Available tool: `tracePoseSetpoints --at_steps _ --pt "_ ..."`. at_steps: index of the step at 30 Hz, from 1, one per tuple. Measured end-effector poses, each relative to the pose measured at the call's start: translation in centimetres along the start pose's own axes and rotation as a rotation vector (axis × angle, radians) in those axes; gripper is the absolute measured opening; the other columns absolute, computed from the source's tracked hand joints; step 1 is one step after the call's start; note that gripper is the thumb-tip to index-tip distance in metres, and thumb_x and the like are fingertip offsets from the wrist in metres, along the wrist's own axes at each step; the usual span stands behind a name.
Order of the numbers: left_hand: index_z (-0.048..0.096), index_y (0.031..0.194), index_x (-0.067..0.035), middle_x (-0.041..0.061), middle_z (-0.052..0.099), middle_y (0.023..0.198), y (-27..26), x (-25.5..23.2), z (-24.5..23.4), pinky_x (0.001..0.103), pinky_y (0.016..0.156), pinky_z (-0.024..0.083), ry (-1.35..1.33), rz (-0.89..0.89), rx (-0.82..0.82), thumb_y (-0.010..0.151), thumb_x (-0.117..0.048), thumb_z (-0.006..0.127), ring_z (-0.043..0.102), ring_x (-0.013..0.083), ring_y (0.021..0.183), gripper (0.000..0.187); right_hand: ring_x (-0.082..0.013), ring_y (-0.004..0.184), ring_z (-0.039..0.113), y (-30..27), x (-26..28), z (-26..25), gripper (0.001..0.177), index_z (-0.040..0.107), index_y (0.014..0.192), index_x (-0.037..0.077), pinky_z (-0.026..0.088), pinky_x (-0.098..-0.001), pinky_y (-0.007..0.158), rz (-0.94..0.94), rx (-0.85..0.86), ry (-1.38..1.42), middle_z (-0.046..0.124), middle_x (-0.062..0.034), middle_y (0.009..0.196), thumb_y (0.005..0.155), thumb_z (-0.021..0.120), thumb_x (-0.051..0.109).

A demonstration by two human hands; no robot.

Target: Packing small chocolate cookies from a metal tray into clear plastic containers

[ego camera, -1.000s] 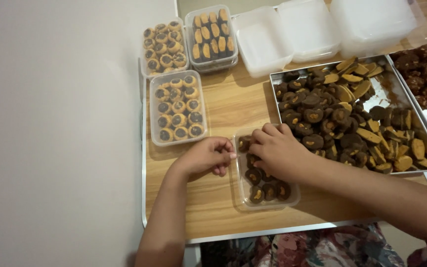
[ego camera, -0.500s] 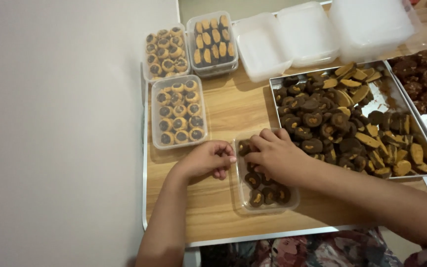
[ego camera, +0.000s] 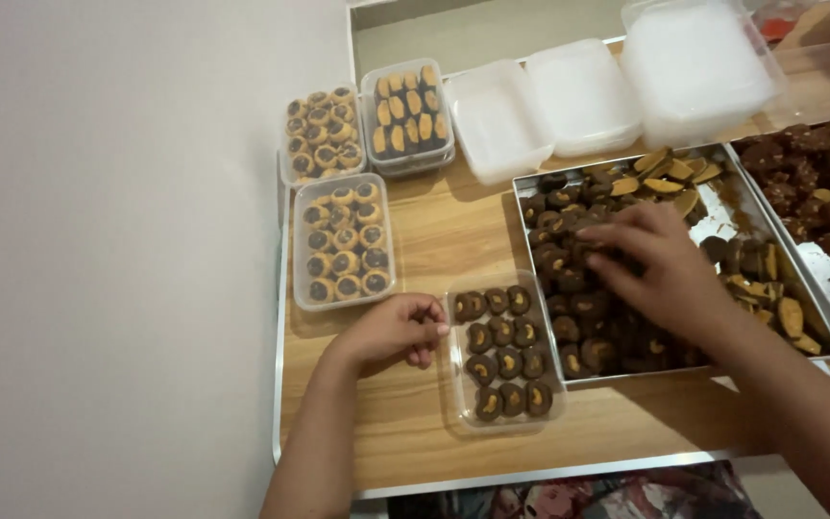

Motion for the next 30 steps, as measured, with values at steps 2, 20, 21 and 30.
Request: tracePoseSetpoints --at_steps 2,20,21,30 --pt "0.061 0.089 -0.008 0.004 0.063 0.072 0.0 0.1 0.0 0.023 0.053 0.051 0.001 0.014 0.001 0.1 -0.012 0.068 0.066 0.0121 0.06 0.014 -0.0271 0.107 0.052 -0.7 -2.2 -1.1 0.034 0.075 0.123 0.016 0.043 -0.0391 0.09 0.016 -0.066 -0.005 0.063 -0.0081 0.11 0.089 0.077 0.019" --pt "0.062 0.092 -0.001 0.012 0.063 0.074 2.0 3.2 -1.0 0.03 0.056 0.055 -0.182 -0.032 -0.037 0.095 -0.004 0.071 0.066 0.0212 0.058 0.01 -0.0262 0.105 0.061 -1.8 -6.0 -5.2 0.021 0.079 0.111 0.015 0.047 -0.0428 0.091 0.302 0.038 0.012 0.072 -0.0054 0.104 0.095 0.068 0.024" --pt "0.062 0.091 -0.002 0.012 0.062 0.074 2.1 3.6 -1.2 0.03 0.055 0.054 -0.188 -0.031 -0.044 0.094 -0.006 0.071 0.066 0.0218 0.057 0.011 -0.025 0.102 0.061 -1.9 -5.8 -5.3 0.02 0.079 0.11 0.016 0.047 -0.0422 0.085 0.317 0.063 -0.022 0.073 -0.0034 0.101 0.096 0.068 0.026" --pt "0.063 0.091 -0.001 0.014 0.065 0.075 2.5 4.5 -1.7 0.032 0.055 0.053 -0.228 -0.034 -0.044 0.092 -0.001 0.073 0.067 0.0245 0.057 0.009 -0.0188 0.1 0.061 -3.0 -6.0 -4.6 0.015 0.079 0.099 0.025 0.032 -0.0415 0.094 0.318 0.175 0.008 0.07 0.0059 0.095 0.091 0.071 0.035"
Point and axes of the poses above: each hand's wrist, its own y-axis towards the middle knuckle, its own z-axis out of the palm, x = y × z, the point moved 2 cm from there along y, towards the middle knuckle
